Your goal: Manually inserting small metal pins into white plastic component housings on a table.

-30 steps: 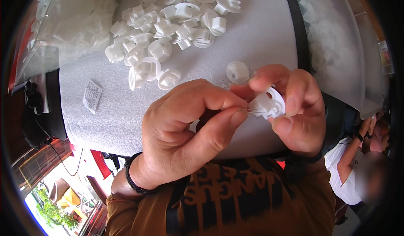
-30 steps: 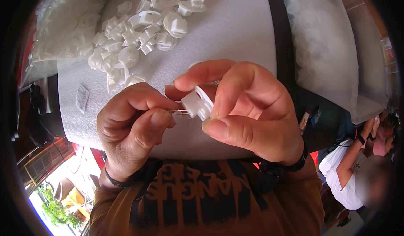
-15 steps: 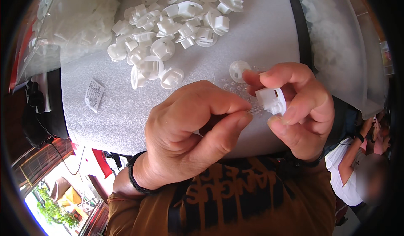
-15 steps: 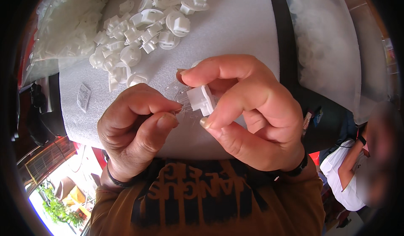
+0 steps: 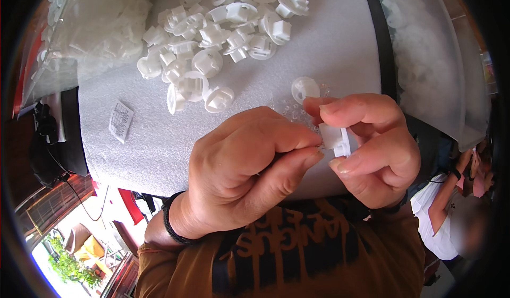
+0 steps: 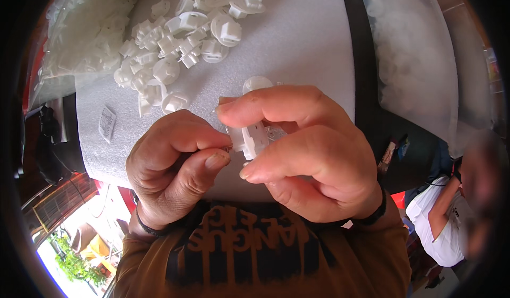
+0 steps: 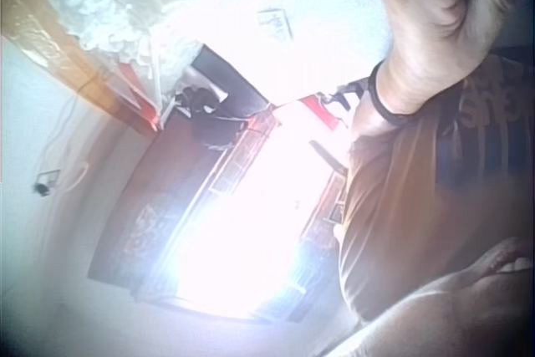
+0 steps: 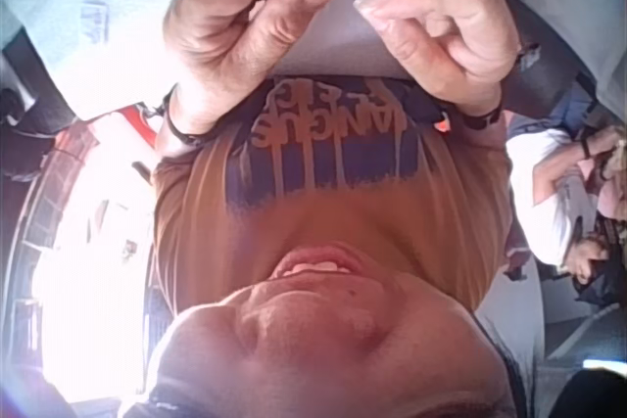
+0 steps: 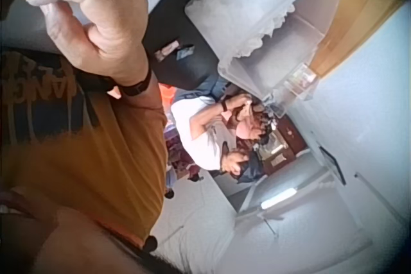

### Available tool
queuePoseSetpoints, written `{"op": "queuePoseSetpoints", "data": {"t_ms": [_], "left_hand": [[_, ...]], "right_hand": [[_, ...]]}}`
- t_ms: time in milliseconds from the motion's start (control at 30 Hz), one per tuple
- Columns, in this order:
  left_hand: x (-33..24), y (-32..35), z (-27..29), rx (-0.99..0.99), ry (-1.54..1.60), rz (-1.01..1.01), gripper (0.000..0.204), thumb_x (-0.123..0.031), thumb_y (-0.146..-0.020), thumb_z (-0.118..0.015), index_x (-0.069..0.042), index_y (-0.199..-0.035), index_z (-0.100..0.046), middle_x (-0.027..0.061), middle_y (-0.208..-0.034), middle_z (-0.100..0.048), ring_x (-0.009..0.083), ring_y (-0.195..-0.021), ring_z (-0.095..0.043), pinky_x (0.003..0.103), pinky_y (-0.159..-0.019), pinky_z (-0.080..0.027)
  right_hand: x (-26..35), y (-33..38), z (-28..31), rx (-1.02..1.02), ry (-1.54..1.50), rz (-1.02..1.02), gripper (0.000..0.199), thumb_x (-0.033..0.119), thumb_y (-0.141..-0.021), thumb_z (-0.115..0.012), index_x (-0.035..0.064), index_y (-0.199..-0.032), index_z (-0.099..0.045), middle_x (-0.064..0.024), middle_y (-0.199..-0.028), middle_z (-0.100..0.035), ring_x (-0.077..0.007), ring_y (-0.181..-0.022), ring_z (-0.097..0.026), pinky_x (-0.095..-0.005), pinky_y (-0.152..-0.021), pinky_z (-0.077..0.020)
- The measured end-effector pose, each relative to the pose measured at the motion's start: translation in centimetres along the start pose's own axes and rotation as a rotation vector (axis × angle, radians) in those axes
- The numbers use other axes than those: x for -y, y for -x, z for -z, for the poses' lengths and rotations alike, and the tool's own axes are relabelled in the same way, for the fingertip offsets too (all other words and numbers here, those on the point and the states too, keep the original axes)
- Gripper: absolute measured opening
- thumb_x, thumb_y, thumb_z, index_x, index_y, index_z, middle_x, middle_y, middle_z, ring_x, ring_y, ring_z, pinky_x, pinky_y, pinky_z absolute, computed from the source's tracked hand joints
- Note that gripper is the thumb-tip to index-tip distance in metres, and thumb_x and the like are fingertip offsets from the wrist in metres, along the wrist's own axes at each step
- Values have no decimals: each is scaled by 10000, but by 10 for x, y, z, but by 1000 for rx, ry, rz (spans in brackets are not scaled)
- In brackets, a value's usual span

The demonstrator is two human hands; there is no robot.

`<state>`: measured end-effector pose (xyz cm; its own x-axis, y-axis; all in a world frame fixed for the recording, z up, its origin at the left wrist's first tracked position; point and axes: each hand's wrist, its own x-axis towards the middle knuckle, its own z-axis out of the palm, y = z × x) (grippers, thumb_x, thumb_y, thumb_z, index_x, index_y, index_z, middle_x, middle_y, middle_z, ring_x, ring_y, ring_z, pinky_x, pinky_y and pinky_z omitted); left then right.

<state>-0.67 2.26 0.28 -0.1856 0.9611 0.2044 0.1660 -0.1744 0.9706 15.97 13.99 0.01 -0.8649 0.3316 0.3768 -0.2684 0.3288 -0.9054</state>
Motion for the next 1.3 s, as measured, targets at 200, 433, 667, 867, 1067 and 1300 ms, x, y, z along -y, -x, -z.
{"op": "queuePoseSetpoints", "data": {"t_ms": [200, 433, 667, 867, 1067, 1300], "left_hand": [[-1, 0, -3, -86, -5, 55, 167, -105, -786, -663, 17, -865, -581, 76, -752, -577, 139, -657, -511, 247, -604, -402], [8, 1, 1, -40, -101, -102, 146, -66, -769, -651, 19, -864, -579, 87, -737, -580, 172, -647, -524, 262, -596, -409], [5, 0, 0, -26, -302, -233, 132, -22, -758, -643, 10, -870, -581, 108, -721, -580, 206, -602, -545, 285, -533, -425], [1, -3, -2, -35, -388, -236, 184, 3, -724, -668, 14, -881, -573, 113, -727, -559, 222, -592, -559, 293, -511, -447], [-9, -6, 3, 29, -346, -169, 280, -6, -705, -688, 16, -962, -579, 114, -755, -565, 235, -596, -583, 308, -509, -479], [-6, 25, 20, 74, -468, -19, 237, 22, -742, -640, 13, -976, -598, 104, -748, -587, 175, -601, -573, 256, -518, -450]], "right_hand": [[0, 0, 2, 12, -22, -27, 118, -18, -837, -536, 34, -932, -488, -240, -1189, -410, -345, -1092, -516, -459, -933, -448], [2, -4, 0, -67, 9, -16, 266, -23, -814, -543, -17, -1077, -502, -251, -1179, -420, -331, -1055, -532, -458, -910, -459], [0, 0, -4, -21, 73, -33, 346, 4, -804, -591, 41, -1143, -534, -244, -1142, -473, -327, -998, -574, -381, -821, -486], [-2, -5, 0, -12, 100, 11, 347, -14, -789, -610, 39, -1126, -550, -240, -1125, -498, -319, -973, -590, -346, -789, -492], [26, -9, 7, -74, 282, 95, 287, 9, -767, -623, -7, -1045, -552, -244, -1077, -528, -323, -960, -587, -360, -784, -510], [101, 7, 36, -968, 1120, -117, 427, 134, -834, -548, -5, -1232, -480, -222, -1291, -427, -300, -1045, -535, -377, -879, -436]]}}
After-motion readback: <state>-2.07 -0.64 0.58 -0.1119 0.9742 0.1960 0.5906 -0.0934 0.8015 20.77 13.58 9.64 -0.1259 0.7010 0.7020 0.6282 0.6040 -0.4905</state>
